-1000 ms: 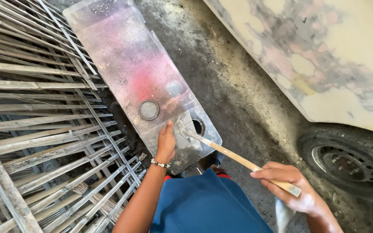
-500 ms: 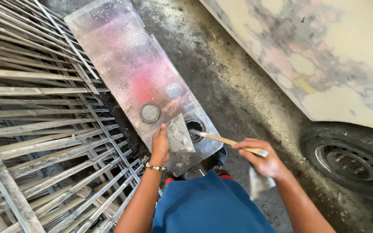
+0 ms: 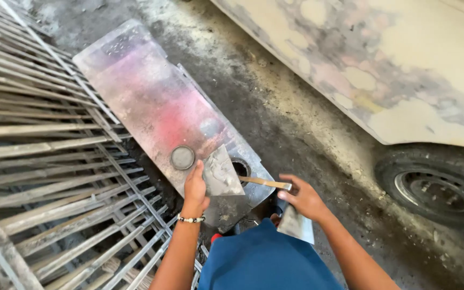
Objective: The person applies body filler to the side of a white car using a putty knife. They periodically scrape filler onto the knife from a mixing container on a nearby table before smoothing the material onto the car's surface.
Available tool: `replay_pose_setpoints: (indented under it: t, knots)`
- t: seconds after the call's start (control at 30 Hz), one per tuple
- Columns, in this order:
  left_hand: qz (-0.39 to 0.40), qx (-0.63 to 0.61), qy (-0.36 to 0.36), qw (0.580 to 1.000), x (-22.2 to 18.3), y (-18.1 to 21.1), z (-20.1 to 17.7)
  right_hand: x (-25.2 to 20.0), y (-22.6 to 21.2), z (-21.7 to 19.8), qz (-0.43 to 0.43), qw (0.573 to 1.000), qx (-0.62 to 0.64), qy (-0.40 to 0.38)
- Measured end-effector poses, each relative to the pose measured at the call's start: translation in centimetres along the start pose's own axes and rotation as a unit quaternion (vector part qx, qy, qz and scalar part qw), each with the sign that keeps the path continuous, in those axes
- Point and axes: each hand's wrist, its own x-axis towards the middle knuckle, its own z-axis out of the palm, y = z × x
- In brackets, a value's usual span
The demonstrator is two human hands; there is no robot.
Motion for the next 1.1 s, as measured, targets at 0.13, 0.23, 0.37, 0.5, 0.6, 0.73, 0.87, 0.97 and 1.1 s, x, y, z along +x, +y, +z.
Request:
replay_pose_setpoints:
  t: [0.13,0.23,0.37,0.5,0.6,0.73,0.87,0.97,1.1]
  knots:
    - [-0.042,-0.066,-0.034,0.996,-0.6,1.9,1.5,-3.3,7.0,-2.7,0.088,0.993,-0.070,-0.030]
    - [-0.073,-0.062,-0.054,0.994,-1.2,3.6,3.1,-7.2,10.6,-4.2,0.080,0.994,0.081,-0.003]
    - [-0.051,-0.056,-0.164,0.984,-3.7,7.5,7.0,-10.9,10.5,-4.1,0.193,0.889,0.401,0.107]
    - [-0.032,0.052,-0.179,0.982,-4.9,8.6,10.8,-14.9,11.4,-2.8,0.245,0.775,0.547,0.200]
    - [-0.096,0.076,-0.208,0.971,-5.1,7.9,12.4,-16.4,8.9,-1.2,0.218,0.723,0.629,0.182]
    - [-0.196,0.121,-0.192,0.954,-7.6,6.8,17.5,-17.5,6.8,-0.7,0.119,0.732,0.655,0.147]
    - [-0.223,0.153,-0.254,0.928,-9.6,1.9,22.0,-18.6,5.6,-2.1,0.068,0.687,0.683,0.240]
    - [-0.239,0.215,-0.194,0.927,-14.1,-1.1,27.0,-19.8,5.9,-4.4,0.041,0.630,0.712,0.307]
    - [-0.317,0.209,-0.343,0.859,-17.8,-7.1,31.0,-21.3,8.1,-7.9,0.050,0.588,0.699,0.405]
